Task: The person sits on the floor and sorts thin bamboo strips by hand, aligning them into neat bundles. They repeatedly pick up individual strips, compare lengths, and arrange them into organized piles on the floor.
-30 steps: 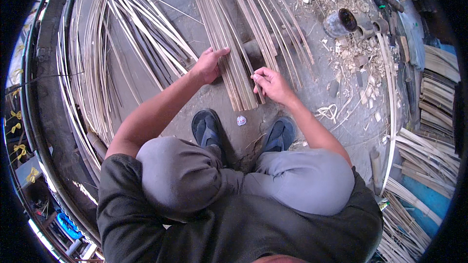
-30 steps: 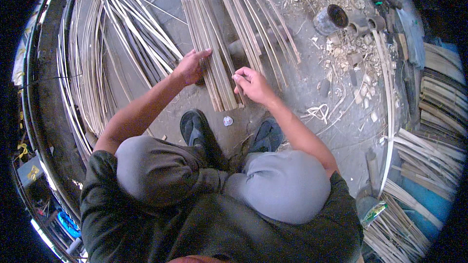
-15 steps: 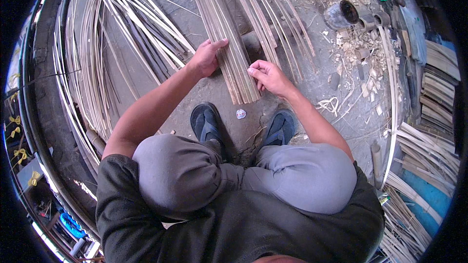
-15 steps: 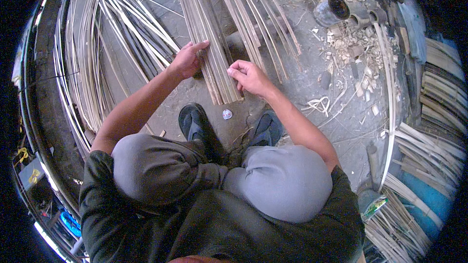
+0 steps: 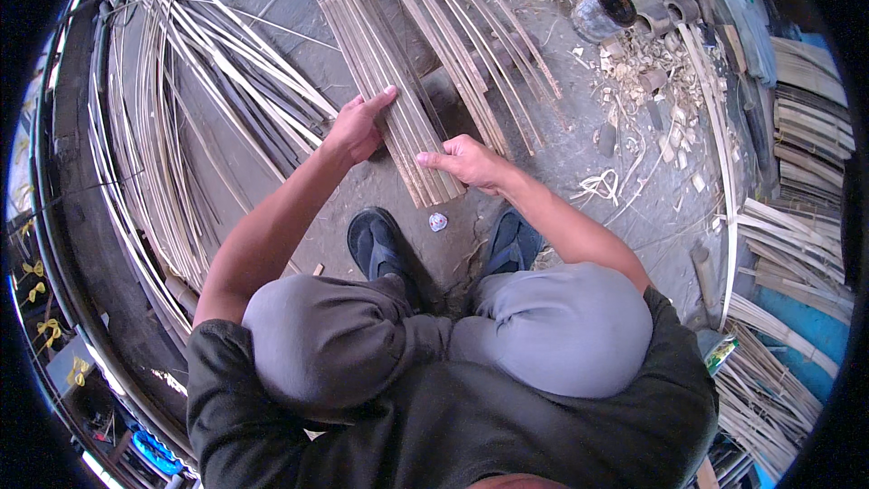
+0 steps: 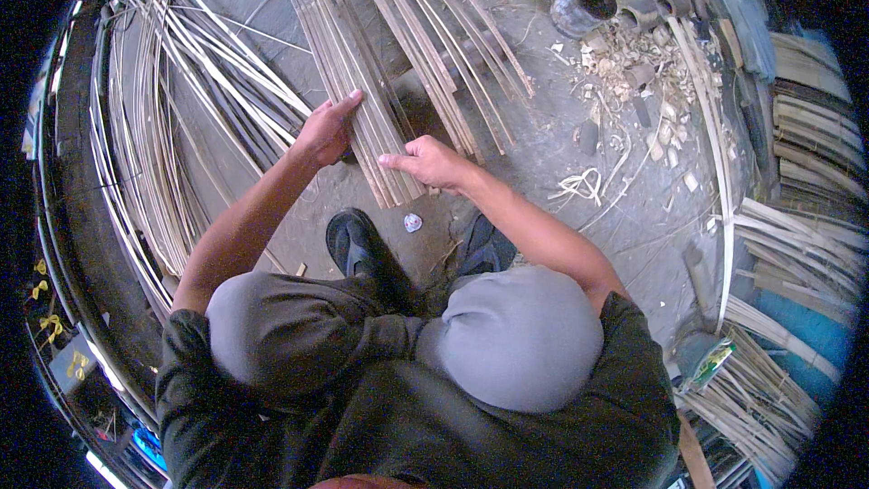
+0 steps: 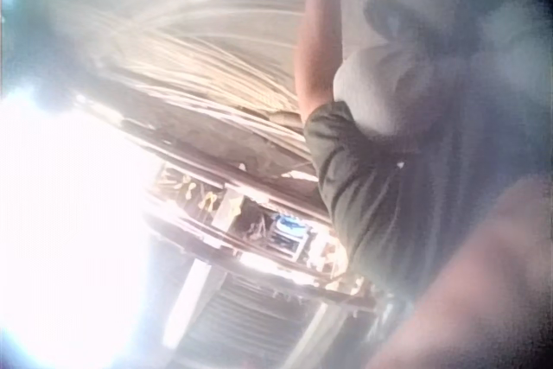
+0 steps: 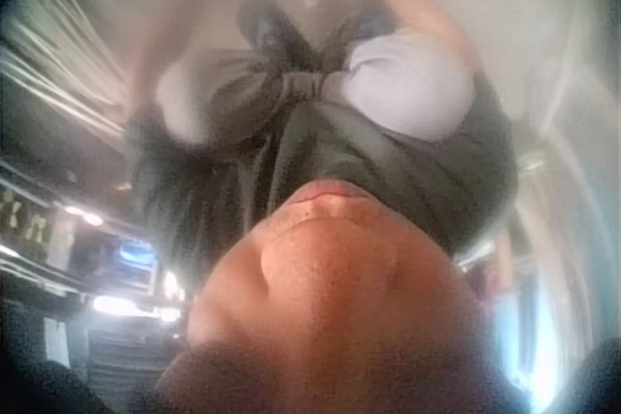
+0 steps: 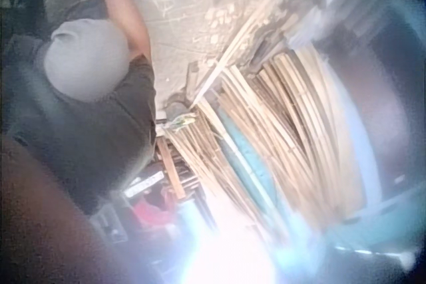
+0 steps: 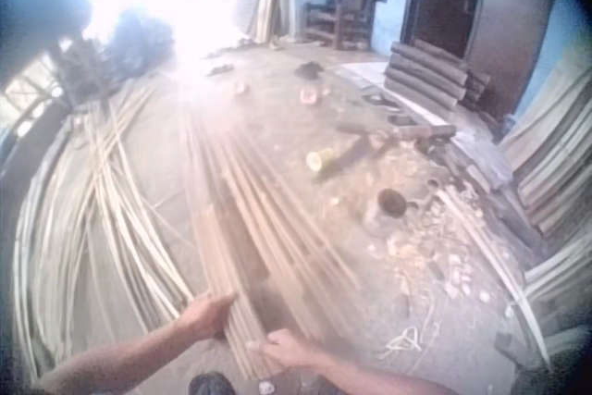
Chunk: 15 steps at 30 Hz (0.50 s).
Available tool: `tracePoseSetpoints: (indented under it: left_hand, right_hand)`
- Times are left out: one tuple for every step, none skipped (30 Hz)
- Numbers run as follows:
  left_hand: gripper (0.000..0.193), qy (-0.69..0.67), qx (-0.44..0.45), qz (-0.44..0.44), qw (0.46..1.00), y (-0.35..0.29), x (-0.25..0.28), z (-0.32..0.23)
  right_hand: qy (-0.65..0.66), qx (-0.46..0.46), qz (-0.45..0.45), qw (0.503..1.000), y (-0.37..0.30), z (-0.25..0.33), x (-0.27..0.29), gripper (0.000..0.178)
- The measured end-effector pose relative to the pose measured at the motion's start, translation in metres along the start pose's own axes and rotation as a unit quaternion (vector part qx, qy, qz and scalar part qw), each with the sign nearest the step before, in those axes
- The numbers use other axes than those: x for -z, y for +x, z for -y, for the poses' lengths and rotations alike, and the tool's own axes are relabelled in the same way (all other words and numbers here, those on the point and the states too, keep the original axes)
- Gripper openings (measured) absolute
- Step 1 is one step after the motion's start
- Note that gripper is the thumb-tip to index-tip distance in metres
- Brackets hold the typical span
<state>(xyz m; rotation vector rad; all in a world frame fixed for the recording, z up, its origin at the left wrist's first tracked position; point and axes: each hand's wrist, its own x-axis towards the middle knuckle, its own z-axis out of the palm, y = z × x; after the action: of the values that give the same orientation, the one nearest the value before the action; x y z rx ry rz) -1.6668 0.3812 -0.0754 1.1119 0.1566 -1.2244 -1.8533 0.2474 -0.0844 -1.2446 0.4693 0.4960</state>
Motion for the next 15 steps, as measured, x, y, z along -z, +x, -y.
tracePoseSetpoints:
  left_hand:
    - [0.032, 0.006, 0.003, -0.004, 1.000, -0.001, 0.006, -0.002]
    - [0.032, 0.012, 0.007, -0.005, 1.000, -0.002, 0.009, -0.003]
    - [0.032, 0.018, 0.011, -0.007, 1.000, -0.003, 0.012, -0.004]
    - [0.034, 0.039, 0.016, -0.014, 0.999, -0.007, 0.007, -0.008]
    - [0.035, 0.032, 0.024, -0.010, 0.999, -0.006, 0.004, -0.008]
    - [0.035, 0.024, 0.033, -0.005, 0.999, -0.004, 0.000, -0.008]
    - [0.036, 0.015, 0.039, -0.005, 0.999, -0.002, -0.001, -0.008]
    - [0.035, 0.013, 0.029, -0.005, 0.999, -0.001, -0.001, -0.008]
    - [0.034, 0.008, 0.037, -0.007, 0.999, -0.001, 0.001, -0.011]
    - [0.033, 0.003, 0.045, -0.008, 0.999, 0.000, 0.004, -0.013]
    - [0.033, -0.003, 0.053, -0.009, 0.999, 0.000, 0.006, -0.015]
    - [0.033, 0.006, 0.052, 0.006, 0.999, -0.001, 0.010, -0.016]
    - [0.032, 0.023, 0.059, 0.006, 0.998, -0.003, 0.008, -0.018]
    - [0.032, 0.041, 0.066, 0.006, 0.997, -0.005, 0.006, -0.022]
    - [0.031, 0.058, 0.073, 0.007, 0.996, -0.006, 0.003, -0.024]
  right_hand:
    - [0.031, -0.006, 0.022, 0.999, -0.001, 0.006, -0.003, 0.042]
    - [0.062, -0.013, 0.042, 0.997, -0.006, 0.017, -0.007, 0.042]
    - [0.093, -0.020, 0.063, 0.993, -0.009, 0.023, -0.010, 0.043]
    - [0.077, -0.013, 0.052, 0.996, -0.008, 0.021, -0.010, 0.045]
    - [0.061, -0.007, 0.041, 0.997, -0.007, 0.018, -0.009, 0.046]
    - [0.045, 0.000, 0.031, 0.998, -0.006, 0.015, -0.007, 0.048]
    - [0.049, 0.000, 0.038, 0.998, -0.005, 0.015, -0.006, 0.049]
    - [0.052, 0.000, 0.045, 0.998, -0.004, 0.015, -0.004, 0.049]
    - [0.056, 0.000, 0.051, 0.997, -0.004, 0.014, -0.002, 0.050]
    - [0.040, 0.019, 0.045, 0.998, -0.005, 0.016, -0.001, 0.049]
    - [0.044, 0.013, 0.049, 0.998, -0.004, 0.016, -0.001, 0.049]
    - [0.047, 0.007, 0.053, 0.997, -0.004, 0.015, 0.000, 0.048]
    - [0.052, 0.001, 0.053, 0.997, -0.004, 0.015, 0.002, 0.048]
    - [0.051, 0.003, 0.050, 0.997, -0.004, 0.015, 0.003, 0.047]
    - [0.050, 0.005, 0.046, 0.998, -0.005, 0.015, 0.004, 0.047]
